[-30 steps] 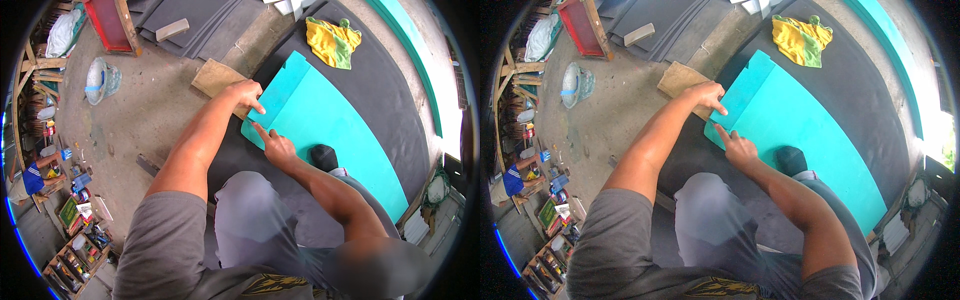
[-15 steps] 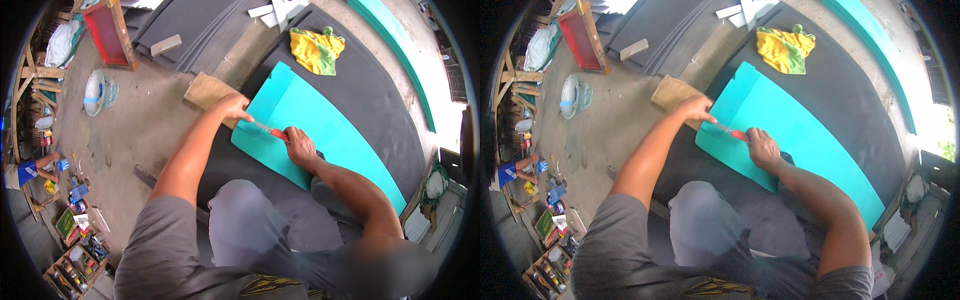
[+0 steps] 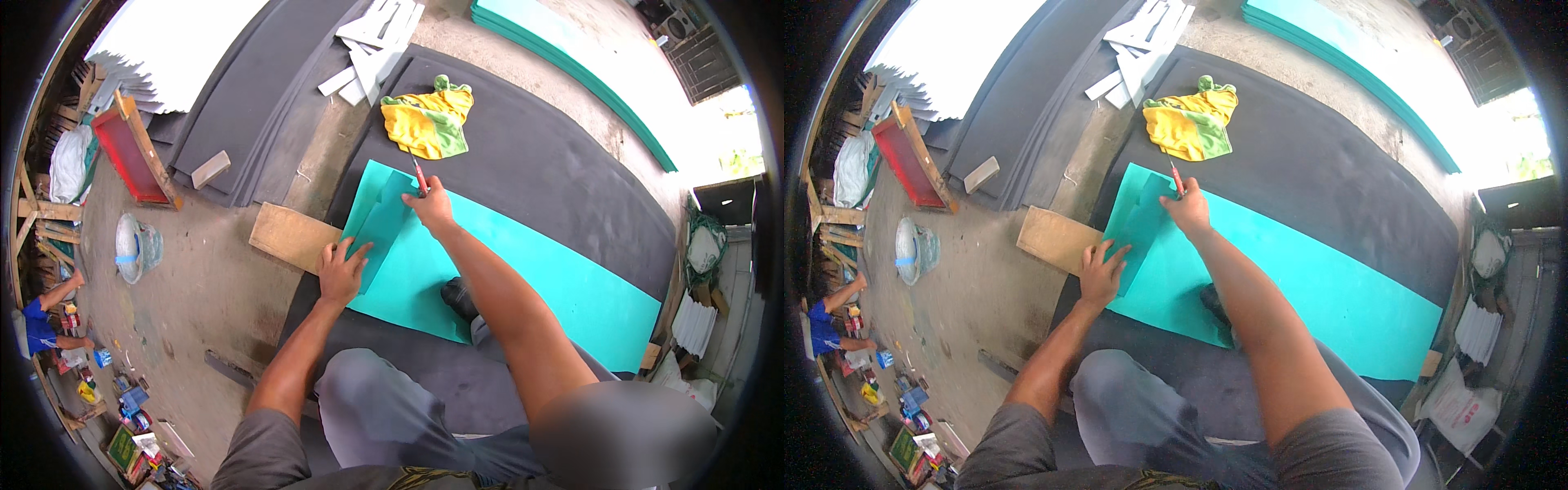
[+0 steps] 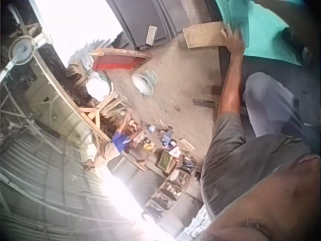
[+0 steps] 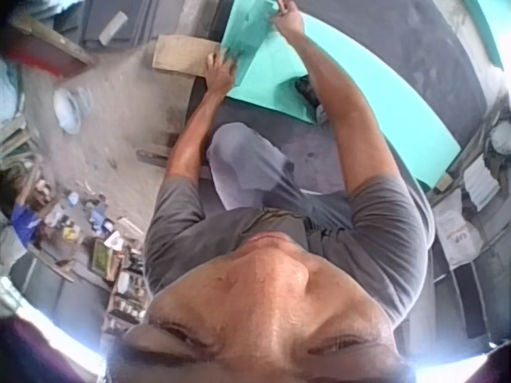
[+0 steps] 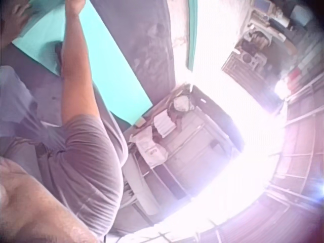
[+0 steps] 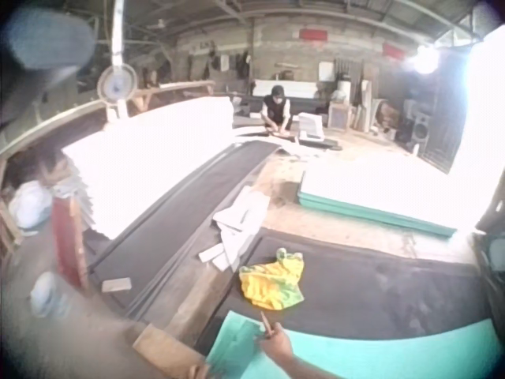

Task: The person sits on the floor and uses a utility knife and a wooden straightedge to cut a large green foam sheet. They score the foam along the straightedge multiple times to ensure a clean cut, then separate the pieces. The person then stacks the cut foam pieces on the floor.

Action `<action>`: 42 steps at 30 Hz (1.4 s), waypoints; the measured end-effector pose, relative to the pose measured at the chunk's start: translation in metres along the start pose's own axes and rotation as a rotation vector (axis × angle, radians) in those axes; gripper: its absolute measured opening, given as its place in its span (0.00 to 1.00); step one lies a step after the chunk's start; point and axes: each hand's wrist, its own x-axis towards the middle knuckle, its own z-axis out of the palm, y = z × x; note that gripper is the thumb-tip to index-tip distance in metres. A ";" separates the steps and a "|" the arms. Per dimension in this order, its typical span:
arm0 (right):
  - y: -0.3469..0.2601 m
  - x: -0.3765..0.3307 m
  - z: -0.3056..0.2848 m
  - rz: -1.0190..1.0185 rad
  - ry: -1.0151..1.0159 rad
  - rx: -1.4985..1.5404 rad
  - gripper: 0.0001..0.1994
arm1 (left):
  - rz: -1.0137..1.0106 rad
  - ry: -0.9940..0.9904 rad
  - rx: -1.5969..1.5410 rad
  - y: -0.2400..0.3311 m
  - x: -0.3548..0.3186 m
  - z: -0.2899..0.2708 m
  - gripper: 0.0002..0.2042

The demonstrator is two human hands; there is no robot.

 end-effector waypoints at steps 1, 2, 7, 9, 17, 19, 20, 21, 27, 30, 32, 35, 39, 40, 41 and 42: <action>0.002 0.003 -0.004 0.039 0.037 0.152 0.26 | -0.023 -0.035 -0.038 0.004 0.005 -0.002 0.26; 0.003 0.008 -0.011 0.078 0.075 0.304 0.24 | -0.046 -0.070 -0.076 0.008 0.011 -0.003 0.27; 0.037 0.053 -0.074 0.168 0.453 0.741 0.20 | -0.047 -0.008 -0.200 0.035 0.023 0.022 0.34; 0.027 0.059 -0.091 0.222 0.572 0.822 0.18 | -0.016 -0.069 0.000 0.036 0.012 0.032 0.36; 0.088 0.024 -0.127 0.128 0.735 0.084 0.17 | -0.007 -0.236 0.132 0.056 0.026 0.020 0.38; 0.046 -0.030 -0.131 0.056 0.618 0.063 0.19 | -0.035 -0.220 0.170 0.044 0.022 0.020 0.38; 0.042 -0.052 -0.141 0.049 0.590 0.014 0.20 | -0.040 -0.222 0.181 0.046 0.025 0.021 0.39; 0.038 -0.073 -0.151 0.070 0.527 -0.077 0.20 | -0.048 -0.227 0.195 0.045 0.026 0.020 0.39; 0.104 -0.156 -0.194 0.094 0.324 -0.454 0.15 | -0.059 -0.279 0.208 0.060 0.032 0.017 0.39; 0.116 -0.165 -0.206 0.199 0.136 -0.623 0.13 | -0.069 -0.243 0.195 0.056 0.026 0.021 0.38; 0.108 -0.158 -0.217 0.230 0.049 -0.697 0.13 | -0.080 -0.228 0.206 0.055 0.026 0.020 0.38; 0.125 -0.132 -0.217 0.035 0.167 -0.739 0.14 | -0.045 -0.179 0.205 0.047 0.021 0.025 0.36; 0.168 -0.084 -0.223 0.009 0.126 -0.762 0.27 | 0.010 -0.123 0.216 0.039 0.019 0.034 0.34; 0.173 -0.082 -0.225 0.016 0.097 -0.771 0.27 | 0.014 -0.124 0.214 0.041 0.019 0.033 0.34; 0.178 -0.079 -0.225 0.028 0.070 -0.780 0.28 | 0.022 -0.128 0.209 0.045 0.021 0.032 0.34; 0.183 -0.078 -0.224 0.027 0.086 -0.766 0.28 | 0.035 -0.133 0.201 0.051 0.023 0.034 0.34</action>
